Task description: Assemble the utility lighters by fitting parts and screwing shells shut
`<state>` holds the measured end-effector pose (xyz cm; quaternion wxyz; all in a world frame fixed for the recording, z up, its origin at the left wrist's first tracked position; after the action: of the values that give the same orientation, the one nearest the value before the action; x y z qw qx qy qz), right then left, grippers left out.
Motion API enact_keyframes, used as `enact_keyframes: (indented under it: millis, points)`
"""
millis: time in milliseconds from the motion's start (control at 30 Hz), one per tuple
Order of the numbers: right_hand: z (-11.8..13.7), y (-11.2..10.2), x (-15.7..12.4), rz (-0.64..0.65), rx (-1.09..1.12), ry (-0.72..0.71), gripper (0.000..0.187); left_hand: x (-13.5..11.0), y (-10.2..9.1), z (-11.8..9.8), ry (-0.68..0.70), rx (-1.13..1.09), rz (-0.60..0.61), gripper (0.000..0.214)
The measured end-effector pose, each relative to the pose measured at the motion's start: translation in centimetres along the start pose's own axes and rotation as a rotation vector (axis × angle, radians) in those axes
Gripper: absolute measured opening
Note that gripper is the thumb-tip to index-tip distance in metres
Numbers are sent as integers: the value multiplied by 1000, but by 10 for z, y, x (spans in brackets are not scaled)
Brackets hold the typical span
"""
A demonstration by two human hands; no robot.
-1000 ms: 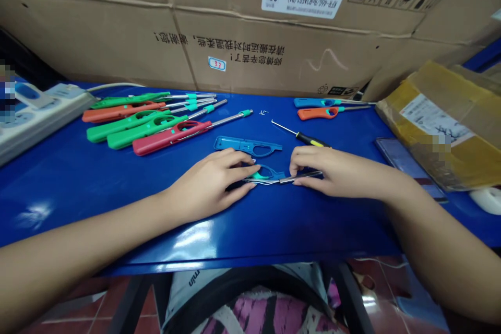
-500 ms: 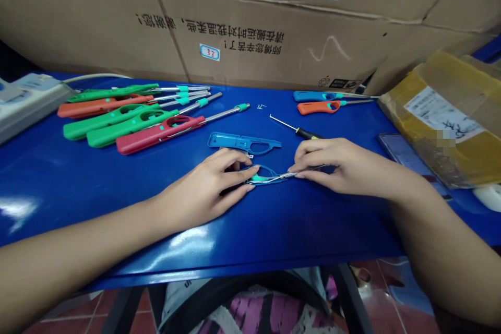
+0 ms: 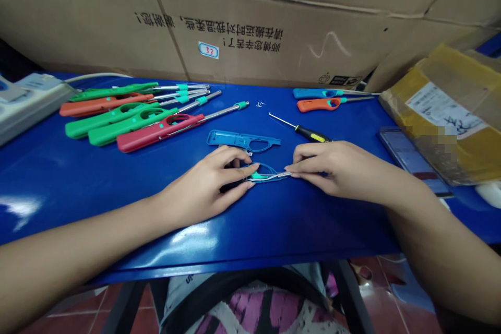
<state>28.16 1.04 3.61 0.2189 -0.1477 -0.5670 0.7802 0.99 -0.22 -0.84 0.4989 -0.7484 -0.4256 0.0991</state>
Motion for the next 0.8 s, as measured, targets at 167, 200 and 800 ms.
enact_keyframes:
  millis: [167, 200, 800]
  points:
    - [-2, -1, 1, -28, -17, -12, 24, 0, 1, -1, -5, 10, -7, 32]
    - [-2, -1, 1, -34, -11, -10, 23, 0, 1, -1, -2, 11, -10, 32]
    - [-1, 29, 24, -291, 408, -63, 4, 4, -2, -3, -69, -137, -4, 14]
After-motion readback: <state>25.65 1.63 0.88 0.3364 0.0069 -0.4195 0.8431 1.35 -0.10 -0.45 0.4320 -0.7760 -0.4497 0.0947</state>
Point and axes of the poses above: each hand's wrist, its own x-axis towards the middle knuckle, its own y-axis out of the palm, z = x × y, the point moved 1 cm from there along x, towards the middle knuckle, and after that the axes turned 10 degrees about -y, right-handed, at the moved point
